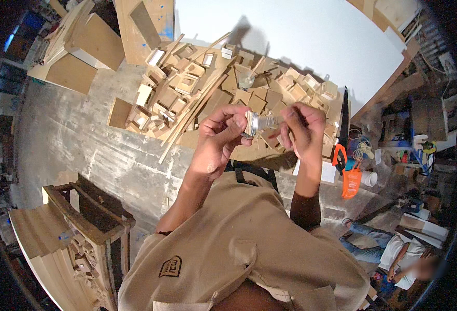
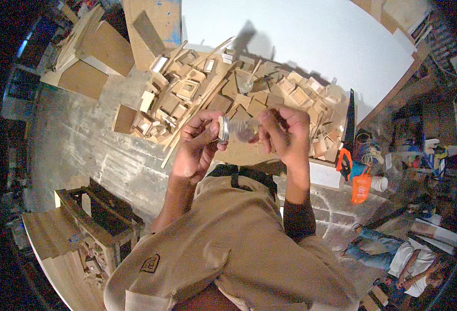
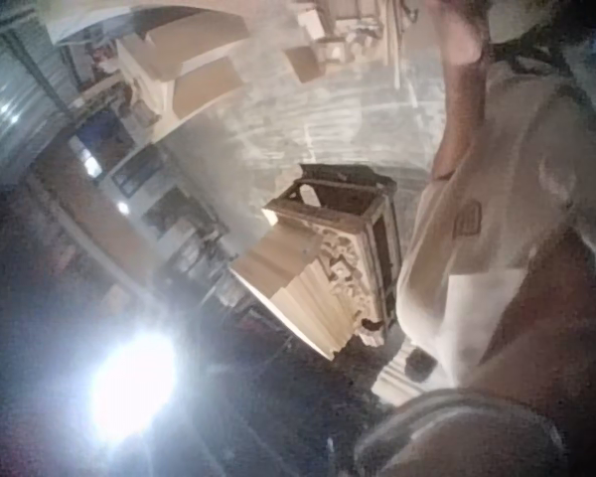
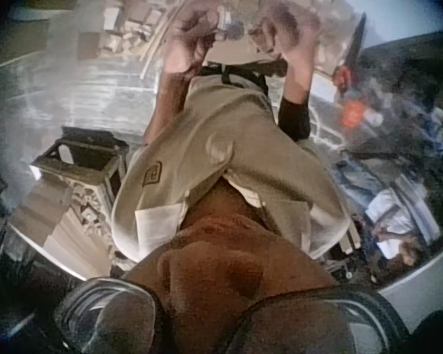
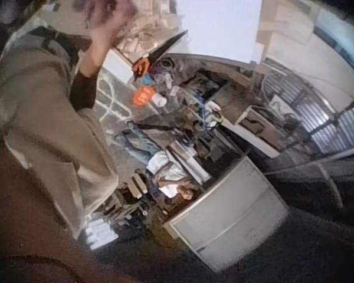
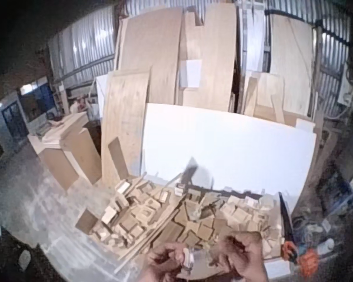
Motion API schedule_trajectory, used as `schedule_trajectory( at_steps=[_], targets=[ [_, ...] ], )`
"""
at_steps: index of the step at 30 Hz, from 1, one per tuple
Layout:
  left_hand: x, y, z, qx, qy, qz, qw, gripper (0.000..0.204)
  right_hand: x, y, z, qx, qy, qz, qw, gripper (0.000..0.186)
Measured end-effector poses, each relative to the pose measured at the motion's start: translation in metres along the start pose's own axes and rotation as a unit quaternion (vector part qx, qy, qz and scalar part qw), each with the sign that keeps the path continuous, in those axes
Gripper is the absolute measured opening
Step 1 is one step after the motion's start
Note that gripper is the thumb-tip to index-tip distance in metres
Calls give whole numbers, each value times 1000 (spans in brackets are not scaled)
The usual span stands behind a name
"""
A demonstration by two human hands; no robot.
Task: The person uses a saw to cut a small piece of wood, applies glue to it with a small stick, and then attaches it to a larger wooden structure.
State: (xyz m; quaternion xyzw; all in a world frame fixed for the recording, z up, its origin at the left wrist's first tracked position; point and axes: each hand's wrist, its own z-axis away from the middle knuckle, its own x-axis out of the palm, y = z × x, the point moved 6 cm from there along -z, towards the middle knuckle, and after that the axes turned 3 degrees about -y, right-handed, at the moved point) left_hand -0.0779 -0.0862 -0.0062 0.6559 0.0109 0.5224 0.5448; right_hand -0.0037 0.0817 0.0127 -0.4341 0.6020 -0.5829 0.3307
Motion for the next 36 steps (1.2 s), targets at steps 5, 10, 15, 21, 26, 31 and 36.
schedule_trajectory(
  at_steps=[5, 10, 15, 21, 26, 31, 36],
  targets=[
    [18, -14, -4, 2, -18, 18, 1000, 21, -26, -7, -1, -2, 8, -109, 994, 27],
    [40, -29, -6, -6, 15, -2, 1000, 22, -46, 6, 7, 36, -17, -30, 999, 28],
    [46, -45, -9, -12, 11, 5, 1000, 22, -61, 1, 6, 14, 5, -116, 993, 28],
    [45, -51, -8, -15, 51, -3, 999, 21, -72, 21, 2, 42, 12, -45, 998, 32],
    [26, -55, -9, -25, 71, -15, 997, 21, -62, 36, 1, 77, -65, -149, 984, 31],
    [5, -60, -16, -37, 82, -38, 995, 20, -63, 68, -16, 73, 0, -100, 992, 28],
    [-16, -57, -31, -51, 78, -21, 995, 19, -40, 80, -20, 109, -49, -116, 986, 27]
  ],
)
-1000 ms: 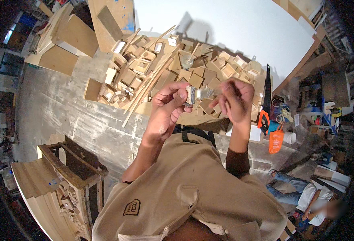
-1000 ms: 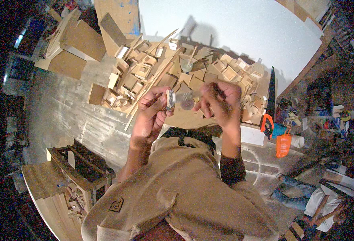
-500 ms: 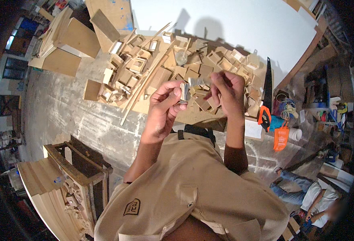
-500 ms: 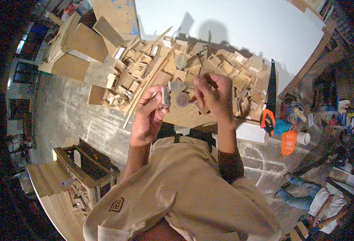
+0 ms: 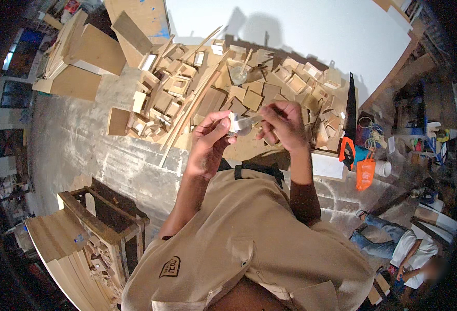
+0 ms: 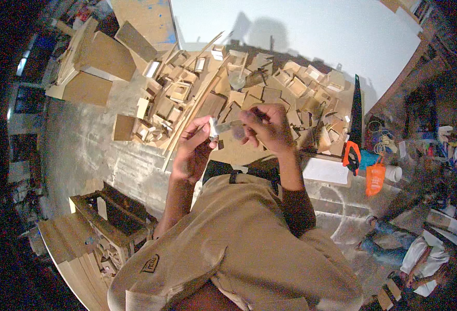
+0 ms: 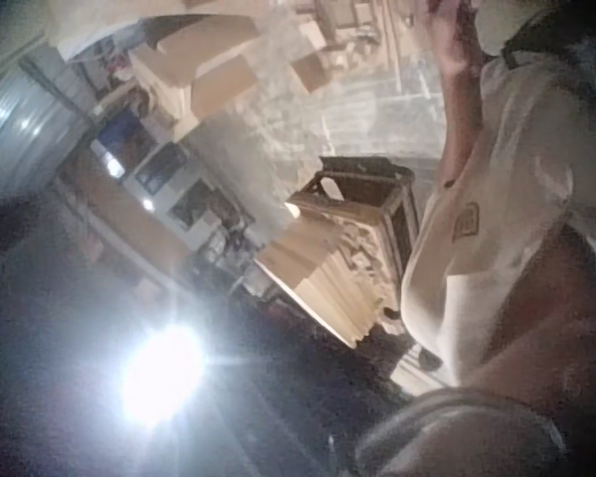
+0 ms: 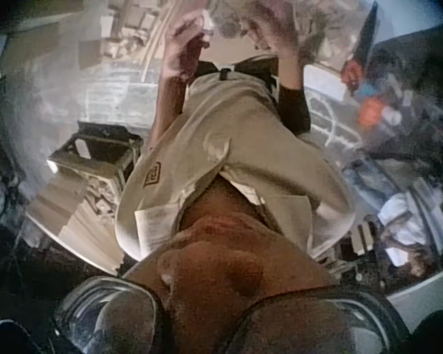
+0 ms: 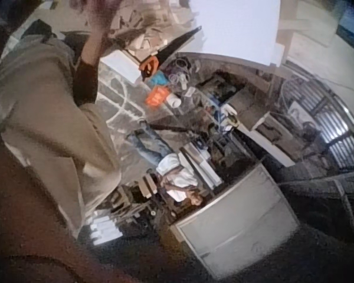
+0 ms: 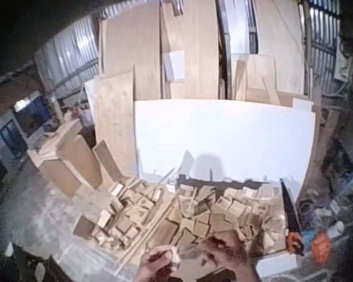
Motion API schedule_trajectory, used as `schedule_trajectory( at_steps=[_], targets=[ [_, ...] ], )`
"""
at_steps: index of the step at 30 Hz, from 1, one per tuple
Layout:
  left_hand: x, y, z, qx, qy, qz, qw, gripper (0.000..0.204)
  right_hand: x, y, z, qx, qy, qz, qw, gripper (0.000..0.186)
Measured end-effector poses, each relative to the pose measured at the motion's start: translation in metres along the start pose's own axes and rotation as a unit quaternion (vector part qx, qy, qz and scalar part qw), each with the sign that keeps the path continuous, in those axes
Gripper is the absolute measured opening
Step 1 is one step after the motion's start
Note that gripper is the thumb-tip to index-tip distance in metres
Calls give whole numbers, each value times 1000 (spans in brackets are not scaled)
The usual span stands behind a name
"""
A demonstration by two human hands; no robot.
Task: The person uses a saw to cut a small piece of wood, applies glue to it with a small stick, and then attaches it to a larger wooden structure.
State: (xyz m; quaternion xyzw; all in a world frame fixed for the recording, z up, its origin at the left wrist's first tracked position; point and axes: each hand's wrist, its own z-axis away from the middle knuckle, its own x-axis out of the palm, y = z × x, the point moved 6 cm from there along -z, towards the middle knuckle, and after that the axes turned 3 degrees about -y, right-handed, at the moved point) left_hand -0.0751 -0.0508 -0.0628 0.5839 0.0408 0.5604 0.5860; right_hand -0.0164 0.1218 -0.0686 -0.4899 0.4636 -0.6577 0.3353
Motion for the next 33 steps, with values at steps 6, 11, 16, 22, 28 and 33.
schedule_trajectory(
  at_steps=[6, 11, 16, 22, 28, 33],
  targets=[
    [-42, 11, -25, -12, 21, -11, 1000, 19, -27, 31, -46, -75, 162, -53, 983, 26],
    [-100, 53, -40, 46, 41, -32, 998, 17, -64, 80, -89, -20, 273, 134, 953, 25],
    [-139, 79, -46, 12, 122, -68, 990, 15, -93, 138, -143, -43, 305, 337, 889, 23],
    [-176, 85, -49, 9, 150, -56, 987, 15, -85, 150, -181, -60, 262, 510, 817, 33],
    [-195, 91, -50, -2, 185, -66, 980, 15, -64, 130, -142, -9, 356, 468, 809, 39],
    [-190, 85, -55, -2, 164, -75, 984, 16, 21, 208, -82, 56, -14, 457, 887, 42]
  ],
)
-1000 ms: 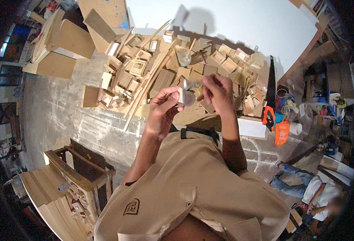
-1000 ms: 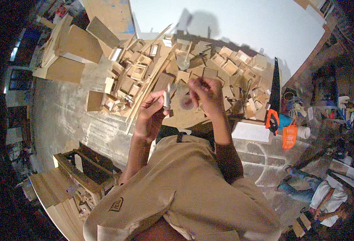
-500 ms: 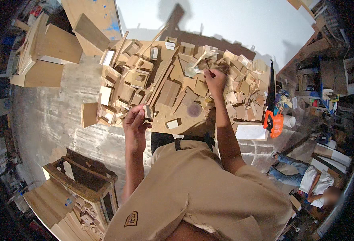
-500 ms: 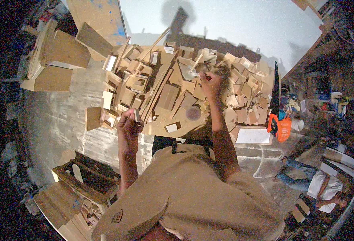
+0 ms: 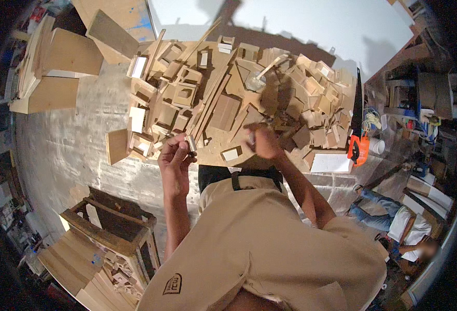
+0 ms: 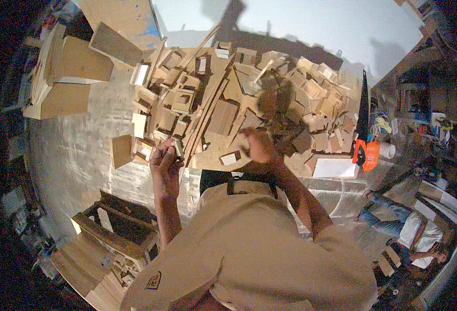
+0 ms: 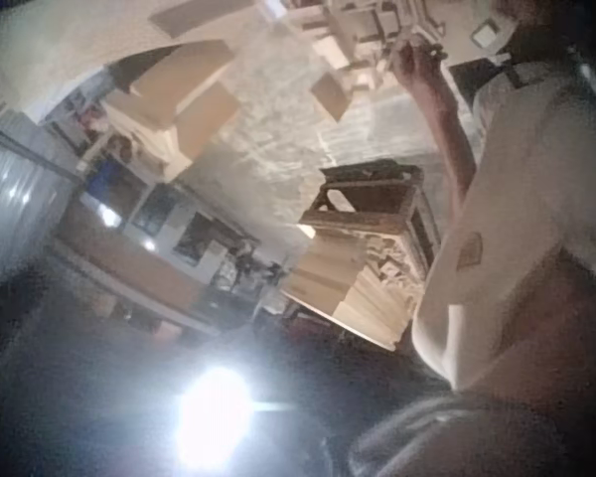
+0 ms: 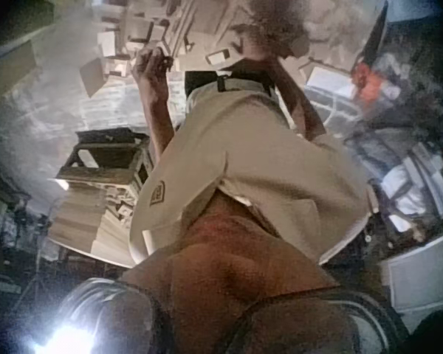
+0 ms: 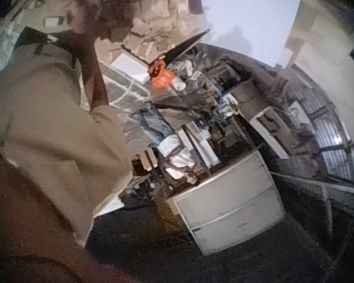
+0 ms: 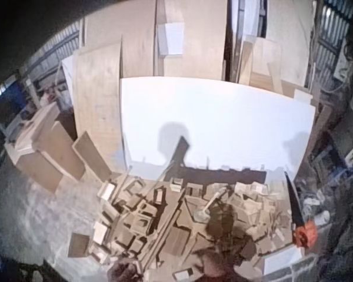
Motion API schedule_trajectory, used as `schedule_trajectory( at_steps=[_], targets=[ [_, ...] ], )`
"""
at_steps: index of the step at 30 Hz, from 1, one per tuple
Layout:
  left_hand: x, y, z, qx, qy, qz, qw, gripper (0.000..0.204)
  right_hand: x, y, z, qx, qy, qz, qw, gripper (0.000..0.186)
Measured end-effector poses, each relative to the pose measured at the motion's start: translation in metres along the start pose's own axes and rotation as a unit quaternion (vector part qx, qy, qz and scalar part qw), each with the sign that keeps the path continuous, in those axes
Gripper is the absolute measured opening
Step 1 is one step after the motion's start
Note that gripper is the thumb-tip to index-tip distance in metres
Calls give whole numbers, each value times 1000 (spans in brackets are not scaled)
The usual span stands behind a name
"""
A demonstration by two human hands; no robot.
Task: The person uses a saw to cut a small piece of wood, applies glue to it with a small stick, and then attaches it to a larger wooden structure.
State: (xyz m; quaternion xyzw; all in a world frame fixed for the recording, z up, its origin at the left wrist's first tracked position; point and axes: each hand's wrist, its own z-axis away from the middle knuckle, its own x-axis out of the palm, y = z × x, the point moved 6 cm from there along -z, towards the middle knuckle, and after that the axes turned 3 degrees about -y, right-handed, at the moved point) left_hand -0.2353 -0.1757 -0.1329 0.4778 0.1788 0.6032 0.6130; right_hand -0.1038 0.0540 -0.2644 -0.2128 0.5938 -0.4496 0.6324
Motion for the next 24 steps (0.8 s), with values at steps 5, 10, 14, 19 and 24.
schedule_trajectory(
  at_steps=[5, 10, 14, 19, 24],
  targets=[
    [18, -2, 14, 10, -8, 8, 1000, 18, 78, 0, 20, -98, -106, 127, 981, 50],
    [33, 0, 34, 50, 4, 6, 999, 19, 105, 19, 24, -142, -142, 216, 956, 49],
    [40, 0, 50, 93, -21, 23, 995, 18, 76, 12, 24, -146, -99, 36, 984, 43],
    [54, 2, 64, 138, -9, 13, 990, 18, -10, -28, 34, -81, -83, -476, 872, 32],
    [103, 6, 73, 151, -91, 8, 984, 19, -137, -119, 83, -149, -77, -508, 845, 45]
  ],
)
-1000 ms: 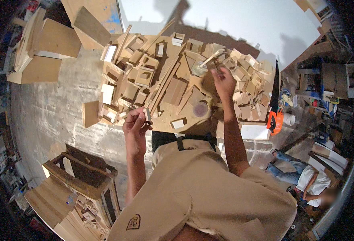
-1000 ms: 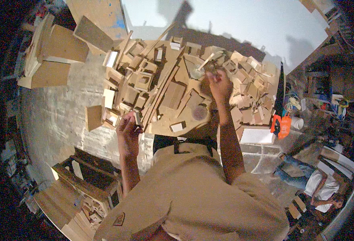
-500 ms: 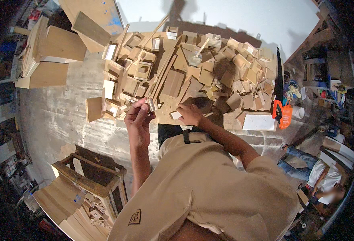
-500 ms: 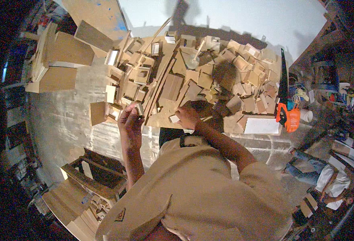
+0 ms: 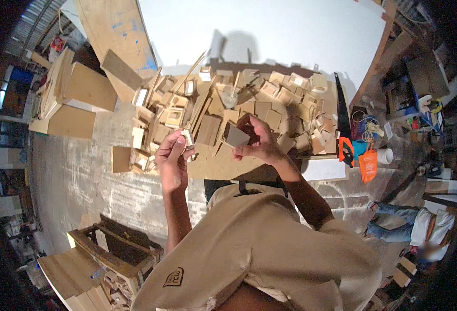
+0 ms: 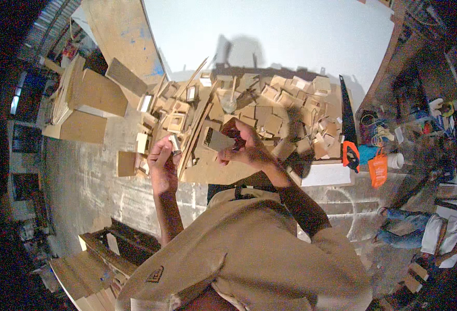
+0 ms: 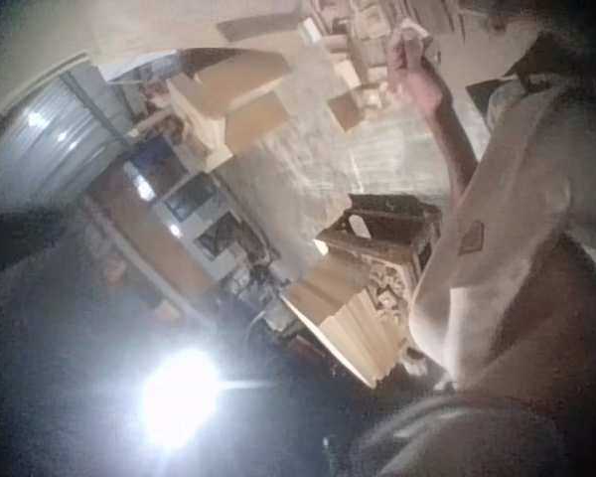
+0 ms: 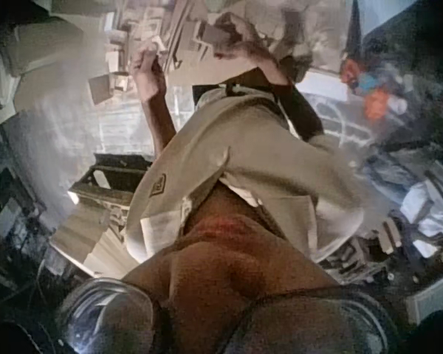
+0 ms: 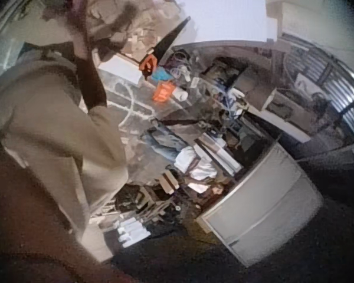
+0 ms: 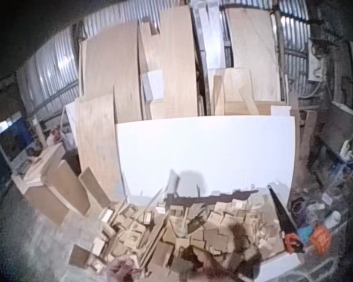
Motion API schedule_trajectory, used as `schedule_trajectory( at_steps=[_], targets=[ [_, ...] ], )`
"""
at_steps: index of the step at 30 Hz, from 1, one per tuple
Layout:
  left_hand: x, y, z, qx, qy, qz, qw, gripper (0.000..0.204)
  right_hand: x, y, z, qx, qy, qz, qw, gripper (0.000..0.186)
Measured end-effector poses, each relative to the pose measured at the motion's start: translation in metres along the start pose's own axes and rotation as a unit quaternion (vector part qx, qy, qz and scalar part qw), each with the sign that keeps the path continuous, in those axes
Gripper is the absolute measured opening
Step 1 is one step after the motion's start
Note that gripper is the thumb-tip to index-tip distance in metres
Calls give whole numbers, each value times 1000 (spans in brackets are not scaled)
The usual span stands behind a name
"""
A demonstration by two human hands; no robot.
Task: The person uses a saw to cut a small piece of wood, applies glue to it with a small stick, and then attaches it to a larger wooden structure.
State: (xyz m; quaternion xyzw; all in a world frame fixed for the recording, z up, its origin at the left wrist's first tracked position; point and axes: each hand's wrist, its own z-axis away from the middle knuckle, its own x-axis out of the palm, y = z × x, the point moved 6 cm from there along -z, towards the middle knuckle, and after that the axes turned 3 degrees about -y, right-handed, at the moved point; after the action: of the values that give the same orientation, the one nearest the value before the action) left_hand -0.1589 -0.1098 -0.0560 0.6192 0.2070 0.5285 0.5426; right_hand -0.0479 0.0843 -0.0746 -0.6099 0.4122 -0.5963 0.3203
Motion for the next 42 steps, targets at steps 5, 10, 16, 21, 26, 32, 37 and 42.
schedule_trajectory(
  at_steps=[5, 10, 16, 21, 26, 32, 37, 42],
  targets=[
    [65, 24, 7, 74, -91, -30, 993, 20, 6, -69, 31, -84, 22, 7, 996, 46],
    [116, 57, 24, 173, -179, -106, 963, 17, 18, -105, 46, -94, 34, -48, 994, 52],
    [148, 78, 43, 242, -188, -210, 928, 18, 30, -121, 62, -117, 37, -2, 992, 69],
    [154, 89, 48, 238, -189, -237, 923, 20, 41, -134, 71, -76, 31, 12, 997, 83],
    [160, 88, 53, 241, -216, -214, 922, 20, 44, -141, 74, -139, 66, 27, 988, 94],
    [165, 85, 61, 276, -219, -172, 920, 19, 44, -143, 82, -173, 117, 194, 958, 97],
    [172, 88, 68, 298, -206, -183, 914, 19, 51, -149, 84, -244, 111, 249, 931, 92],
    [175, 88, 71, 314, -211, -203, 903, 19, 57, -152, 85, -265, 111, 259, 922, 88]
  ],
)
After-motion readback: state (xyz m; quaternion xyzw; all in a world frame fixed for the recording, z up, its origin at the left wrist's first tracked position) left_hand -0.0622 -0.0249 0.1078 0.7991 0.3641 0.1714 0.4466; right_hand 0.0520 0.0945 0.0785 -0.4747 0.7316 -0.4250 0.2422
